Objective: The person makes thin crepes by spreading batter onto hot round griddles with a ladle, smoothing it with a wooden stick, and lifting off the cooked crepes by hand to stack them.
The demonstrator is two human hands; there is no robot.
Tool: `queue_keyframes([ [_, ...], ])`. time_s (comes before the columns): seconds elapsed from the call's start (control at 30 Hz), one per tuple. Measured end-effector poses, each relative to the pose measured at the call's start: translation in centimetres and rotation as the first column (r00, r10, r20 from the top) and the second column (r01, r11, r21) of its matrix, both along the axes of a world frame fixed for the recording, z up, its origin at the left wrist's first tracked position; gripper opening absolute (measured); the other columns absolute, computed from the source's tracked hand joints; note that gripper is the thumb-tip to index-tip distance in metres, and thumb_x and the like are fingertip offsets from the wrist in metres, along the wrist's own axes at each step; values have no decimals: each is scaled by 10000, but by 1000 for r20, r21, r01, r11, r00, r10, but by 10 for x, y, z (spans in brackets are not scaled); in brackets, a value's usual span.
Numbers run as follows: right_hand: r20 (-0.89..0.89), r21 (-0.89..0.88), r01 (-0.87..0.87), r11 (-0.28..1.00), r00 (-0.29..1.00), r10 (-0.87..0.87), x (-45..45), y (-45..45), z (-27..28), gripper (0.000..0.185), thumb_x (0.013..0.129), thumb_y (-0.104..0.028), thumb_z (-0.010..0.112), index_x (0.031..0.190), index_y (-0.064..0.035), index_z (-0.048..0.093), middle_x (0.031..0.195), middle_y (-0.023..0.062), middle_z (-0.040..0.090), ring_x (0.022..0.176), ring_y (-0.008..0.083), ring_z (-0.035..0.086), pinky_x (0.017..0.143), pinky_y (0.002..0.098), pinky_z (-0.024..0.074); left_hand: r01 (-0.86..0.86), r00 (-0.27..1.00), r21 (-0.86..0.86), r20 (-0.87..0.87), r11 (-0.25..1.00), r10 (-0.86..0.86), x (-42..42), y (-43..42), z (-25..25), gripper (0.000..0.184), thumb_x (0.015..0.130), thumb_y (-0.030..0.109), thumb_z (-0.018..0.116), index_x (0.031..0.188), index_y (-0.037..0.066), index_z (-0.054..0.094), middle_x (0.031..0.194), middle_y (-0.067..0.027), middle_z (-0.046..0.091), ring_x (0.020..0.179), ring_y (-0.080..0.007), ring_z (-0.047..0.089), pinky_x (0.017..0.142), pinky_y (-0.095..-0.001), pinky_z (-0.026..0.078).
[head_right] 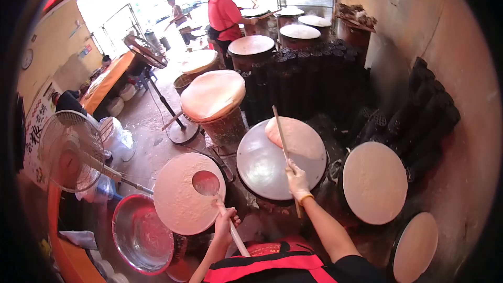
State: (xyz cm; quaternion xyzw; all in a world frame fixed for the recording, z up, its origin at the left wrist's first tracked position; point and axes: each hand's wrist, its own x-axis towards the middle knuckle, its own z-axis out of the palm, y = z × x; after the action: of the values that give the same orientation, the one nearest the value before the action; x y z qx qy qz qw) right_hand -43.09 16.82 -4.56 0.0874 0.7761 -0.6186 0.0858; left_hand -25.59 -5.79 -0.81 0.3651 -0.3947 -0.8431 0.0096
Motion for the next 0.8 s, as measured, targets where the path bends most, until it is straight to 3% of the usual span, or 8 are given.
queue_keyframes([
  [0.07,204,-241,14,970,978,37,19,27,46,338,944,-261,545,1281,-250,567,553,-53,354,379,62,308,333,245,301,-16,1000,-15,21,1000,16,-1,6,3,113,888,129,619,944,64,545,828,-38,554,645,-115,525,567,-257,496],
  [0.2,-270,83,72,994,962,-47,6,94,-67,377,936,-228,550,1311,-189,545,597,-38,433,377,63,342,330,250,312,-76,996,-75,37,994,79,1,25,5,132,886,134,612,998,80,569,898,-32,590,743,-125,568,664,-262,523],
  [0.33,-376,157,-74,985,918,129,-1,61,-61,386,926,-212,548,1309,-165,549,559,-42,459,384,71,382,352,251,322,-82,994,-148,54,986,91,8,44,-1,194,880,155,615,1070,114,617,940,34,565,859,-87,518,747,-261,504],
  [0.53,96,-97,-345,933,930,354,-1,58,41,382,930,-246,573,1271,-74,570,793,39,658,584,108,569,531,258,455,-107,987,-144,108,984,123,11,72,0,302,902,187,587,1195,118,595,1120,54,564,885,-51,515,757,-221,477],
  [0.57,100,-192,-339,921,927,362,-7,72,40,367,940,-287,563,1268,-123,582,576,-51,479,409,42,346,368,233,294,-115,988,-107,95,988,125,13,76,8,294,908,180,585,1194,114,595,1065,64,563,882,-43,520,761,-217,483],
  [0.67,66,-43,-168,985,983,171,-15,103,45,371,947,-286,538,1297,-167,561,504,-76,345,331,42,270,297,239,234,-240,968,-43,64,970,242,22,91,11,293,922,162,572,1211,113,580,958,57,510,905,-23,505,855,-234,483],
  [0.7,74,83,-185,979,981,179,-21,116,48,388,941,-270,537,1308,-143,548,629,22,580,474,117,538,443,265,448,-280,957,-50,65,959,283,26,97,13,295,921,164,573,1211,112,579,960,54,506,904,-24,506,880,-236,476],
  [0.8,-123,164,-374,913,910,395,-39,100,-4,404,929,-259,546,1283,-64,543,1044,131,606,951,192,568,812,276,428,-338,938,-28,65,941,339,41,104,5,287,925,174,571,1201,99,587,1039,22,485,980,-49,492,942,-259,450],
])
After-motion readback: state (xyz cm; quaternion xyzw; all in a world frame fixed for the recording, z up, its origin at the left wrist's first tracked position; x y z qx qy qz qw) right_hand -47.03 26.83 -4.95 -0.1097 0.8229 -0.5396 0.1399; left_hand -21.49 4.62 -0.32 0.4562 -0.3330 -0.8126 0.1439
